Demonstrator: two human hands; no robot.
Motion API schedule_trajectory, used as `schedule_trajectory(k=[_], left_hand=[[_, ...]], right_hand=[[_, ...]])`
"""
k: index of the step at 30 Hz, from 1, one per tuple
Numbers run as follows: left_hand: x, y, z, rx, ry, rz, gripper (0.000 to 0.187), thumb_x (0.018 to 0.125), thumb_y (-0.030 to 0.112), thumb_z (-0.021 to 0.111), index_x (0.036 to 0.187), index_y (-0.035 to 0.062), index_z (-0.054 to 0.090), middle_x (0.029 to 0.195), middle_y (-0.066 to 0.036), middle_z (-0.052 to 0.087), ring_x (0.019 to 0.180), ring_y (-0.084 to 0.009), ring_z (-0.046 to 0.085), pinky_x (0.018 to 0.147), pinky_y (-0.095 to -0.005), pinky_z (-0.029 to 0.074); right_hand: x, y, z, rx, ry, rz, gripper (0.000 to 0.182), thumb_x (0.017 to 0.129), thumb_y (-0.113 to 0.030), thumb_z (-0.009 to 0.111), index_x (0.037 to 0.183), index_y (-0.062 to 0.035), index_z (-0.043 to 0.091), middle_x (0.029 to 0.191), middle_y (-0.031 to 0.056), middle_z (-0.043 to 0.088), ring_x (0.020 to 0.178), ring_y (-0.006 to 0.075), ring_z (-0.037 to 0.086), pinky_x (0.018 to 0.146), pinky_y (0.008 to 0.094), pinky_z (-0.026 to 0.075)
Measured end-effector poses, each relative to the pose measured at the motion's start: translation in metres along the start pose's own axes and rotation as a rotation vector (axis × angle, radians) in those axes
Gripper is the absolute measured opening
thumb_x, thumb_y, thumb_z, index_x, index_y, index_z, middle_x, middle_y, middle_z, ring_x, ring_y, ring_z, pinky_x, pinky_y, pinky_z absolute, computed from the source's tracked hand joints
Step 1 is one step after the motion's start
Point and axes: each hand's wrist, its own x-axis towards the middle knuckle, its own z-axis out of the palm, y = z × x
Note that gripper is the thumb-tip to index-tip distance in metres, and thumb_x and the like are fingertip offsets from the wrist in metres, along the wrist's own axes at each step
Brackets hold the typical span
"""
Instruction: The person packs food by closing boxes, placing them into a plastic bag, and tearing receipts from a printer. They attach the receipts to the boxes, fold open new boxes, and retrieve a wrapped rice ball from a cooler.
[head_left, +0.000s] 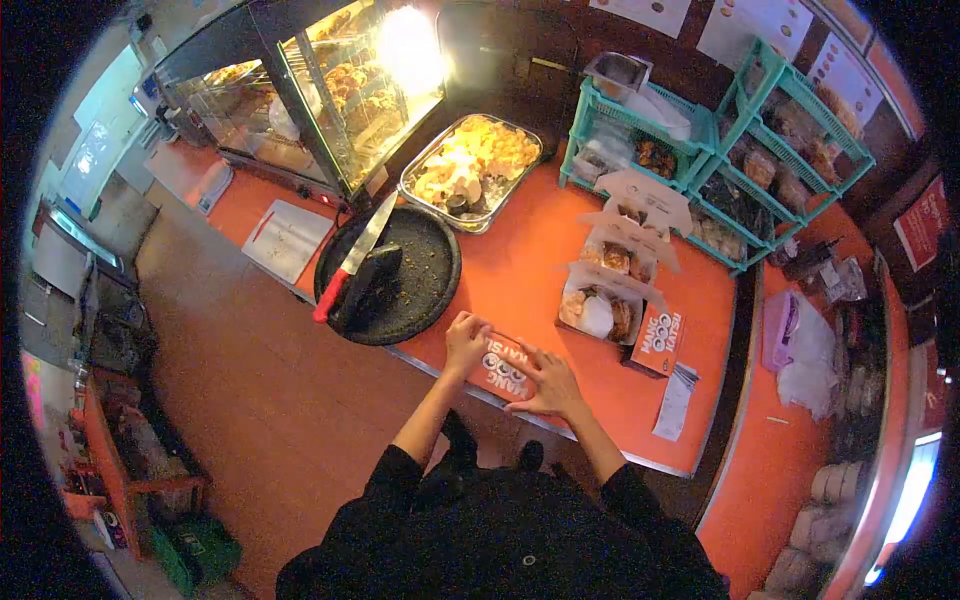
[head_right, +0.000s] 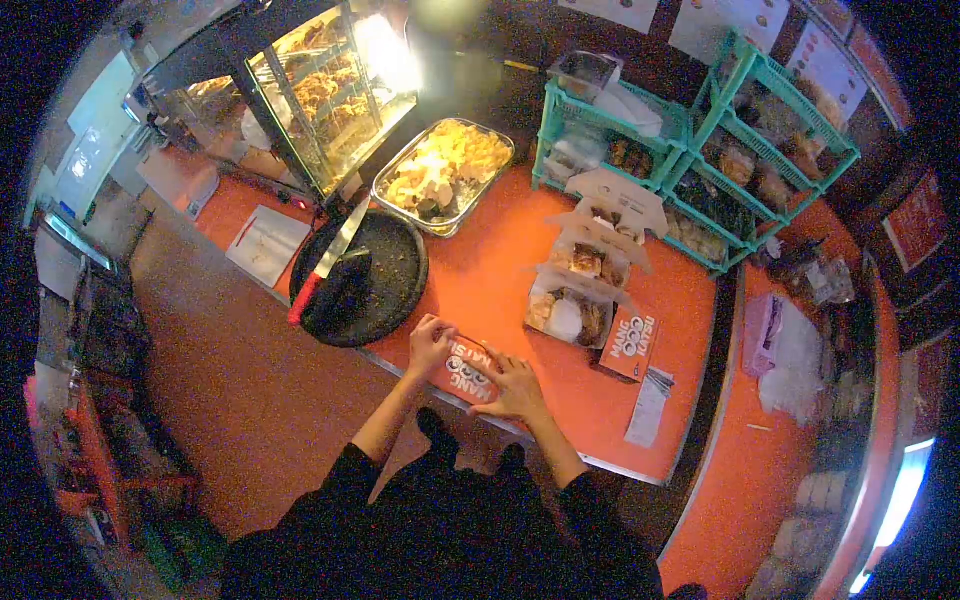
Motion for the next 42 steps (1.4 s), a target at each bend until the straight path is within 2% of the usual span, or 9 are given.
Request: schedule_trajectory(k=[4, 9, 15, 22, 29, 31, 36, 39, 42], left_hand=[[0.021, 0.033, 0.014, 0.151, -0.17, 0.213, 0.015, 0.086, 0.021, 0.063, 0.089, 0.0066, 0.066, 0.098, -0.008, 0.061, 0.093, -0.0288, 0.06, 0.08, -0.0431, 0.046], [0.021, 0.067, 0.004, 0.069, 0.16, 0.229, 0.017, 0.093, 0.017, 0.055, 0.101, 0.007, 0.065, 0.11, -0.017, 0.051, 0.102, -0.0345, 0.053, 0.086, -0.0471, 0.041], [-0.004, 0.041, 0.002, 0.226, -0.149, 0.333, 0.042, 0.082, 0.018, 0.064, 0.124, 0.0139, 0.054, 0.122, -0.017, 0.04, 0.118, -0.0377, 0.039, 0.099, -0.0493, 0.033], [-0.009, 0.044, 0.03, 0.224, -0.201, 0.376, 0.046, 0.079, 0.017, 0.067, 0.123, 0.0123, 0.053, 0.125, -0.02, 0.039, 0.119, -0.0395, 0.037, 0.099, -0.0497, 0.034], [-0.061, 0.126, 0.037, -0.071, -0.412, 0.477, 0.087, 0.071, 0.043, 0.079, 0.136, 0.0052, 0.036, 0.128, -0.02, 0.038, 0.119, -0.0403, 0.037, 0.1, -0.0509, 0.033], [-0.081, 0.144, 0.034, -0.003, -0.337, 0.523, 0.078, 0.074, 0.04, 0.079, 0.134, 0.0065, 0.043, 0.122, -0.019, 0.048, 0.11, -0.0369, 0.049, 0.093, -0.0477, 0.042], [-0.074, 0.079, -0.008, -0.177, -0.223, 0.395, 0.031, 0.079, 0.017, 0.074, 0.105, 0.0075, 0.059, 0.09, -0.01, 0.062, 0.067, -0.0298, 0.061, 0.058, -0.0392, 0.049], [-0.062, 0.05, -0.025, 0.136, -0.303, 0.199, 0.033, 0.077, 0.017, 0.075, 0.103, 0.0057, 0.058, 0.092, -0.012, 0.061, 0.078, -0.0305, 0.061, 0.066, -0.0395, 0.049], [-0.052, 0.056, -0.007, 0.111, 0.175, 0.116, 0.036, 0.078, 0.022, 0.076, 0.102, 0.0033, 0.057, 0.093, -0.013, 0.06, 0.088, -0.0313, 0.057, 0.08, -0.0424, 0.046]], right_hand=[[0.002, -0.011, 0.032, -0.211, -0.144, 0.246, 0.076, 0.066, -0.058, 0.074, 0.134, -0.0306, 0.052, 0.143, 0.0166, 0.036, 0.107, 0.0406, 0.053, 0.086, 0.0536, 0.044], [0.076, 0.027, 0.086, -0.48, 0.109, 0.585, 0.074, 0.079, -0.05, 0.065, 0.145, -0.0293, 0.038, 0.138, 0.0266, 0.04, 0.113, 0.0427, 0.048, 0.094, 0.052, 0.041], [0.097, 0.049, -0.083, -0.714, 0.401, 0.629, 0.054, 0.077, -0.025, 0.065, 0.129, -0.0151, 0.055, 0.13, 0.0161, 0.047, 0.117, 0.0359, 0.045, 0.099, 0.0473, 0.038], [0.049, 0.125, -0.112, -0.491, -0.098, 0.811, 0.048, 0.075, -0.005, 0.061, 0.122, -0.0088, 0.052, 0.087, 0.024, 0.066, 0.084, 0.0419, 0.065, 0.074, 0.0506, 0.052], [0.033, 0.032, -0.1, -0.374, -0.188, 0.764, 0.093, 0.073, -0.006, 0.062, 0.15, -0.0167, 0.012, 0.082, 0.029, 0.065, 0.07, 0.0431, 0.066, 0.062, 0.0519, 0.053], [0.028, 0.008, -0.098, 0.119, -0.234, 0.873, 0.107, 0.075, -0.014, 0.069, 0.151, -0.0199, -0.005, 0.081, 0.0293, 0.064, 0.067, 0.041, 0.066, 0.061, 0.05, 0.054], [-0.003, 0.016, -0.113, 0.622, -0.242, 0.761, 0.102, 0.064, -0.042, 0.084, 0.146, -0.0173, 0.028, 0.085, 0.0264, 0.066, 0.066, 0.0365, 0.066, 0.061, 0.0431, 0.055], [-0.004, 0.05, -0.088, 0.075, -0.239, 0.887, 0.073, 0.059, -0.054, 0.083, 0.109, -0.0082, 0.054, 0.111, 0.0179, 0.063, 0.082, 0.035, 0.067, 0.069, 0.0434, 0.052], [-0.02, 0.063, -0.021, 0.009, 0.09, 1.01, 0.074, 0.063, -0.055, 0.081, 0.112, -0.007, 0.053, 0.104, 0.0212, 0.062, 0.093, 0.0383, 0.063, 0.074, 0.0454, 0.051]])
